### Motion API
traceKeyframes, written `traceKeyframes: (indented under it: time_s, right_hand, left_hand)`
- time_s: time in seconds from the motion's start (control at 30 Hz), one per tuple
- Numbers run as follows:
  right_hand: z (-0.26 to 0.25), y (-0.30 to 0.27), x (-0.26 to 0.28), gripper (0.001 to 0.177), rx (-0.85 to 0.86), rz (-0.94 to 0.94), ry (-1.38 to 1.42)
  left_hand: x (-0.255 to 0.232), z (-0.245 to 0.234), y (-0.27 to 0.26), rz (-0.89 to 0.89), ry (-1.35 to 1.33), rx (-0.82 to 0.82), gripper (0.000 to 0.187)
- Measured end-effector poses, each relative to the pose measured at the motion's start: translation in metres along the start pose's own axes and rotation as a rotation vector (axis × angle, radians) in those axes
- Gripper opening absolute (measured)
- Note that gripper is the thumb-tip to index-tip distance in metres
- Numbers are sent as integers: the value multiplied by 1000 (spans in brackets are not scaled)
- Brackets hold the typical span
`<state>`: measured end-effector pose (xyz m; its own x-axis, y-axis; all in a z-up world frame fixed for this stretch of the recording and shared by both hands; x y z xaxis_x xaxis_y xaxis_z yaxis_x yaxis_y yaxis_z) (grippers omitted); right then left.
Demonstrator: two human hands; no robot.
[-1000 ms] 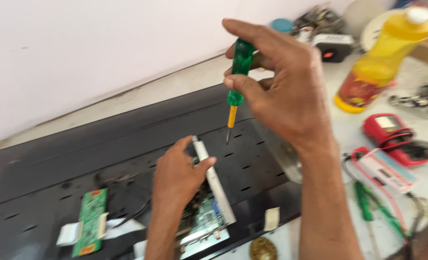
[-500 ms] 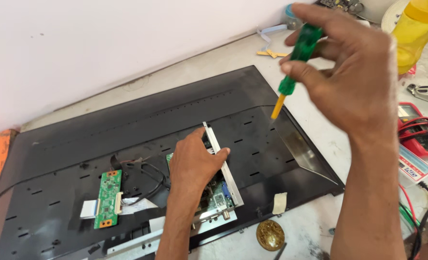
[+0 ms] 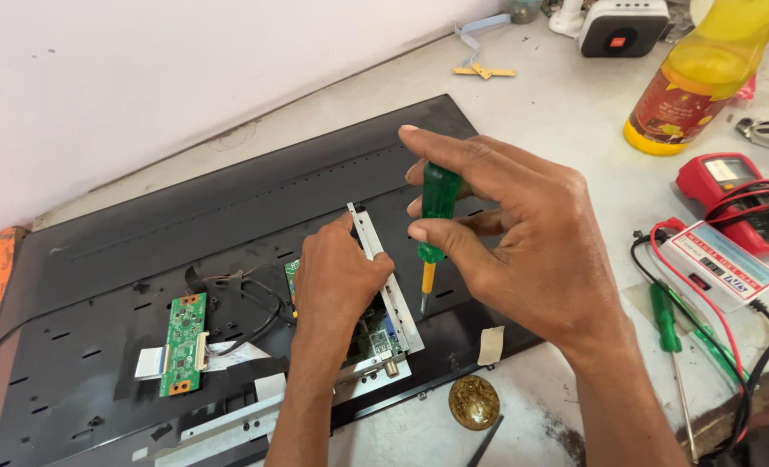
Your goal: The person uses a screwdriver to tighten screws on a metal bracket attached to a circuit board inside a disassembled television. The hands manipulate the screwdriver and bracket while working on the device's internal components.
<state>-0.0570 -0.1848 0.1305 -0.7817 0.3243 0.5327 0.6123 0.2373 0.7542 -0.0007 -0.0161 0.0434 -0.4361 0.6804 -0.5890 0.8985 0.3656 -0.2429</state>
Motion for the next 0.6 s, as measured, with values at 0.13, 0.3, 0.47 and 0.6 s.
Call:
traceKeyframes:
  time_s: [0.13,0.3,0.47,0.6]
  right_hand:
    - [1,-4,-7,60,-32,-23,0]
    - [-1,-7,-11,61,-55,-39,39]
    - [2,-8,-10,60,-61,-70,62]
    - [3,-10,-9,61,-62,-77,85]
  left_hand:
    - [1,3,1,14,-25,-2,61]
    - [2,10,5,83,6,-65,58]
    - [4,13,5,102,-3,-90,64]
    - [4,12,7,113,-43,-79,62]
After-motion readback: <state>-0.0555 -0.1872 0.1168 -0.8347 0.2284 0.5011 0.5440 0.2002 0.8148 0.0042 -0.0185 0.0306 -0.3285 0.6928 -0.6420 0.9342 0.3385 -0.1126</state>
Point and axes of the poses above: each hand's wrist, its own y-axis towards the middle knuckle, its own z-axis out of the palm, x = y × z, the point moved 3 cm from there along y, towards the middle knuckle, and after that the axes turned 15 degrees about -z, right-handed, at the moved point
